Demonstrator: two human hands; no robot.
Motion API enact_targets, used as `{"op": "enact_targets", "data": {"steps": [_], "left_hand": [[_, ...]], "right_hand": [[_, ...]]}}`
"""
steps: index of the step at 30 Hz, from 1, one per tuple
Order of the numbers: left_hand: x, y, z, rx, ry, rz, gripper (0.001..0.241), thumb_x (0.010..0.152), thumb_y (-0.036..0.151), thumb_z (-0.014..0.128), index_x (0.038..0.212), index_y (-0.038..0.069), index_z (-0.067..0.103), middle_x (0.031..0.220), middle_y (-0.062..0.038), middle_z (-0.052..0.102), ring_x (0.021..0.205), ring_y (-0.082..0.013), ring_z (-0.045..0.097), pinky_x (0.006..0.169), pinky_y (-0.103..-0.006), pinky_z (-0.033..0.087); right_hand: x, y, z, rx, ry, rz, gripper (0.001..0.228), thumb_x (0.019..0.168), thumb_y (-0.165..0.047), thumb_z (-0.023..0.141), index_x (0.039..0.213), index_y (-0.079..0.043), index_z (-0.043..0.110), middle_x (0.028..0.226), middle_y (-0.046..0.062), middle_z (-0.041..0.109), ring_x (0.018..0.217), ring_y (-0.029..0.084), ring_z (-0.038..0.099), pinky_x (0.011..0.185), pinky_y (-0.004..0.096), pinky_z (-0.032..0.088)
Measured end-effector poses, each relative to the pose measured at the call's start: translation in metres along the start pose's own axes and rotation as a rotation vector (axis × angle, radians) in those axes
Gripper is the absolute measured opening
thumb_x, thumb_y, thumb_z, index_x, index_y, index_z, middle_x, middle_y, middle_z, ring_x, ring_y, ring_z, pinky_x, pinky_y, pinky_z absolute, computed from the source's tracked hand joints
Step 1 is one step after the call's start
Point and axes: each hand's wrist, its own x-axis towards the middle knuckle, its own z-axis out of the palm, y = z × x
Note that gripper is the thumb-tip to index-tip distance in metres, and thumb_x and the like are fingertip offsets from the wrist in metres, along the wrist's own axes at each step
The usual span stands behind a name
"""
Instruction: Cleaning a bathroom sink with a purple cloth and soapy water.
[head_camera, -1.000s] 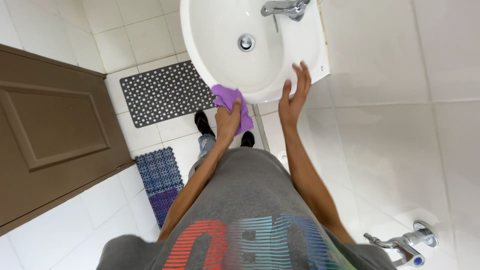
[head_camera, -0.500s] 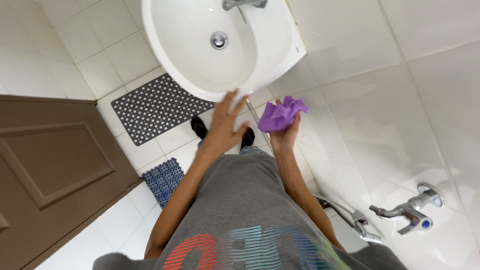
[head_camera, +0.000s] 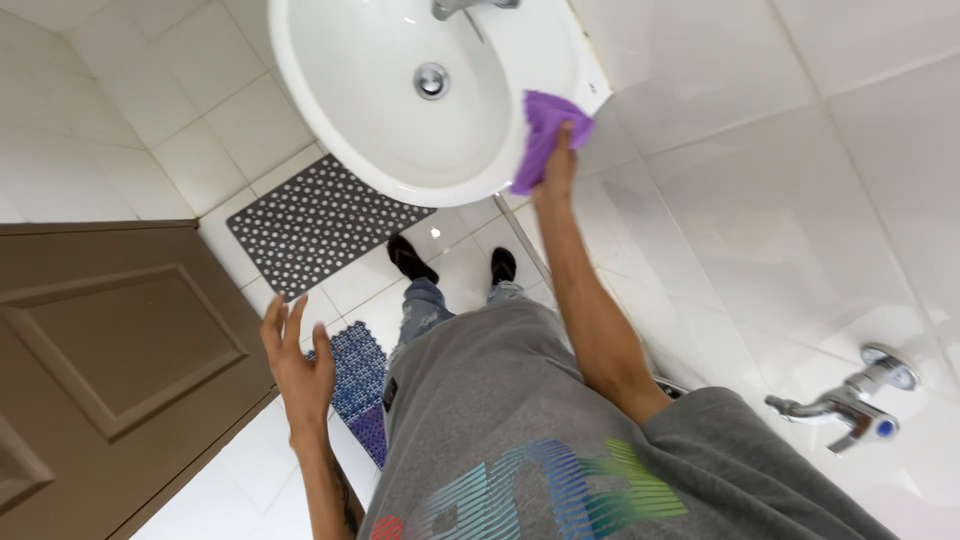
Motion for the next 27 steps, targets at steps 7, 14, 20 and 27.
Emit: {"op": "enact_targets", "data": {"steps": [7,14,20,27], "left_hand": [[-0.100,-0.107,-0.029,0.118,0.164,-0.270,0.044,0.097,0.003,0.060,0.140,0.010,0.063,0.158,-0.018,0.040,0.142,-0.0373,0.047,0.112,-0.0487,0.044],[-0.051,-0.051,-0.001,-0.099,0.102,-0.276,0.044,0.097,0.000,0.055,0.140,0.008,0.061,0.158,-0.016,0.039,0.139,-0.0348,0.049,0.112,-0.0445,0.046],[0.004,-0.020,0.053,-0.094,-0.059,-0.115,0.049,0.101,0.005,0.051,0.150,0.012,0.051,0.163,-0.013,0.031,0.147,-0.0362,0.041,0.112,-0.0475,0.048],[0.018,0.022,0.045,-0.228,0.195,0.013,0.052,0.115,0.024,0.045,0.162,0.005,0.033,0.165,-0.023,0.018,0.155,-0.0416,0.023,0.124,-0.0562,0.033]], "right_hand": [[0.014,-0.058,0.002,0.137,-0.077,0.042,0.079,0.101,-0.064,0.029,0.159,-0.009,0.027,0.158,0.019,0.037,0.145,0.035,0.041,0.118,0.050,0.040],[-0.085,0.029,0.033,0.333,-0.150,0.169,0.068,0.102,-0.054,0.026,0.157,-0.014,0.027,0.160,0.018,0.035,0.145,0.035,0.042,0.114,0.056,0.042],[-0.166,0.051,0.081,0.532,-0.425,0.555,0.066,0.102,-0.054,0.042,0.150,-0.009,0.038,0.149,0.018,0.049,0.135,0.037,0.051,0.107,0.056,0.052],[-0.204,-0.006,0.107,0.201,-0.964,0.865,0.077,0.102,-0.059,0.041,0.146,0.004,0.047,0.134,0.028,0.061,0.118,0.040,0.067,0.078,0.038,0.064]]}}
